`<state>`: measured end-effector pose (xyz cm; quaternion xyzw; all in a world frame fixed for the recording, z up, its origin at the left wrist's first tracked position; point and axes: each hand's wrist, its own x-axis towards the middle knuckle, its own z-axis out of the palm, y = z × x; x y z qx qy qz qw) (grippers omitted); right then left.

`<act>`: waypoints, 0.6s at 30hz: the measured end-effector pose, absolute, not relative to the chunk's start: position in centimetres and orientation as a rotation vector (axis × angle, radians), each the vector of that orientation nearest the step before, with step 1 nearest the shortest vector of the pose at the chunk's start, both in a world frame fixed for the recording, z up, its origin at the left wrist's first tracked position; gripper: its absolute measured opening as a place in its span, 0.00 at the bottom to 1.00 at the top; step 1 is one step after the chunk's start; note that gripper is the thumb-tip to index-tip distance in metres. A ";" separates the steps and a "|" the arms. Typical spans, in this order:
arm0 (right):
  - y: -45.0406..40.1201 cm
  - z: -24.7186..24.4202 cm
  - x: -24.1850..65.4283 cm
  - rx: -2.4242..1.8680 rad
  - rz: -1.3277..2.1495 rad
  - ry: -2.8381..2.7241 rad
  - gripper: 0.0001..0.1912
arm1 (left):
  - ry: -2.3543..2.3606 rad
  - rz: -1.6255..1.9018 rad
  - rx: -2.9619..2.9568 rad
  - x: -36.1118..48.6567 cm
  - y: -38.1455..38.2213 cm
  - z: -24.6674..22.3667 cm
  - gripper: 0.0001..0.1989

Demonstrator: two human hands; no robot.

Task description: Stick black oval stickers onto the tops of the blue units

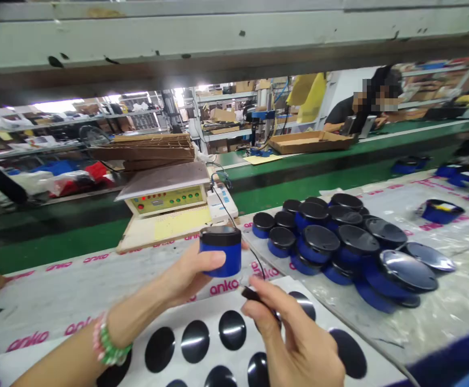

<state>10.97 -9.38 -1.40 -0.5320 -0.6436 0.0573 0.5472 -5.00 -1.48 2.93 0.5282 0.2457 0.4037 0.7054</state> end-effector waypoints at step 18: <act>-9.4 1.5 6.0 -0.995 -0.009 -1.867 0.06 | 0.926 1.154 1.393 -10.8 -6.7 1.0 0.22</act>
